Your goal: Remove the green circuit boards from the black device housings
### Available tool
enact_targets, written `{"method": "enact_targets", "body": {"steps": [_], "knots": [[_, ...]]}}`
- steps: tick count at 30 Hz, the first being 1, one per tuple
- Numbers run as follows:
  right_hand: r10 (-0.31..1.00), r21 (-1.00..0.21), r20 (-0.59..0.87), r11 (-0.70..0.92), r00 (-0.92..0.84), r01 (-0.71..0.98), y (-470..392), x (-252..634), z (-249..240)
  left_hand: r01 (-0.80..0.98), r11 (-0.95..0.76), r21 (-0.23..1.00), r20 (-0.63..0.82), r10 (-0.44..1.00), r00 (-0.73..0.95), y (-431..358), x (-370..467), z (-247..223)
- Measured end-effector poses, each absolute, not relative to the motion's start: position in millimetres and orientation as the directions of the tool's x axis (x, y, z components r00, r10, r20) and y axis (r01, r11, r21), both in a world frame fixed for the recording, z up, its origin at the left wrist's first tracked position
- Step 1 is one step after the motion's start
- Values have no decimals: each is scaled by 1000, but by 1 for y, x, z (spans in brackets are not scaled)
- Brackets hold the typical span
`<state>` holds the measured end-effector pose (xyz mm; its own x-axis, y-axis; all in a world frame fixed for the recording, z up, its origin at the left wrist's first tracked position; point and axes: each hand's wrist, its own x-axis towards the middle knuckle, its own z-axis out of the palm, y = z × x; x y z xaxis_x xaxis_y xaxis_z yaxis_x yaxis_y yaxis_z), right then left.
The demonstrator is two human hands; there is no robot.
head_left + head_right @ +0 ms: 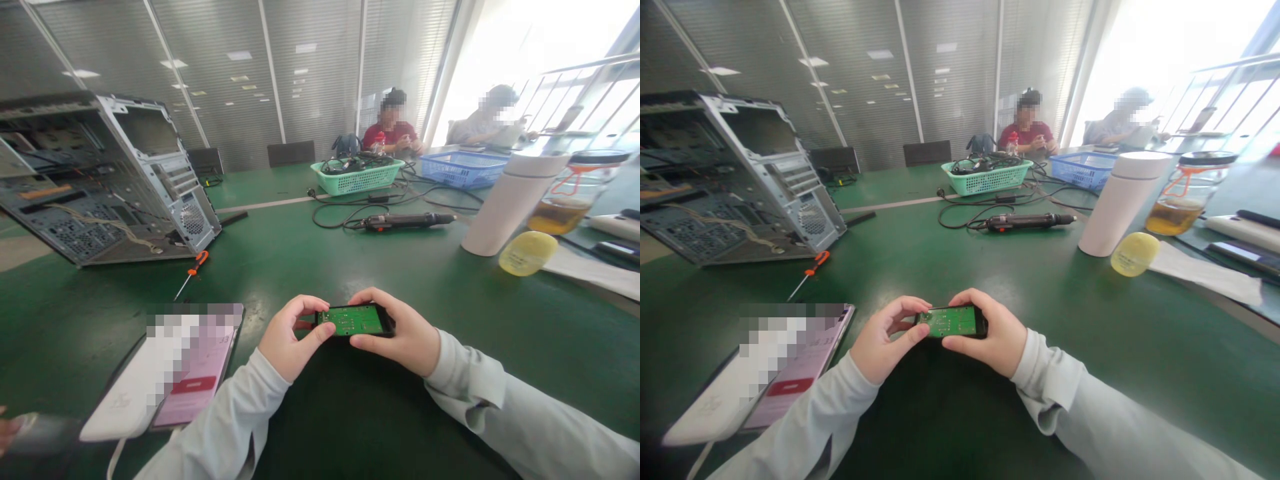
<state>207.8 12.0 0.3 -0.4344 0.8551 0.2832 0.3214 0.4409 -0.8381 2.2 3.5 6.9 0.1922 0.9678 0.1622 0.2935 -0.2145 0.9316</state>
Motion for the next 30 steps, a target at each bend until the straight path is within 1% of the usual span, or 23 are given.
{"method": "enact_targets", "body": {"steps": [5, 10, 14, 23, 25, 27, 28, 30], "knots": [[860, -882, 242, 388, -449, 267, 13, 208, -1, 254, -247, 935, 208, 963, 170, 3, 4, 11], [867, -870, 211, 377, -451, 318, 11, 207, 0, 240, -212, 947, 176, 971, 161, 2, 3, 12], [869, -867, 197, 370, -454, 334, 10, 205, 1, 233, -217, 948, 185, 971, 151, 1, 3, 13], [865, -896, 202, 353, -460, 269, 8, 204, 1, 189, -177, 966, 155, 980, 127, 3, 2, 12], [862, -892, 211, 363, -461, 269, 8, 204, 2, 228, -190, 955, 161, 977, 140, 2, 1, 14], [850, -876, 232, 394, -472, 279, 7, 204, 3, 315, -255, 914, 202, 960, 192, 1, 1, 16], [843, -867, 244, 411, -480, 281, 7, 204, 4, 376, -311, 873, 236, 943, 234, 0, 1, 17], [827, -856, 263, 438, -498, 275, 6, 204, 5, 498, -436, 750, 297, 894, 335, -2, 0, 18]]}}
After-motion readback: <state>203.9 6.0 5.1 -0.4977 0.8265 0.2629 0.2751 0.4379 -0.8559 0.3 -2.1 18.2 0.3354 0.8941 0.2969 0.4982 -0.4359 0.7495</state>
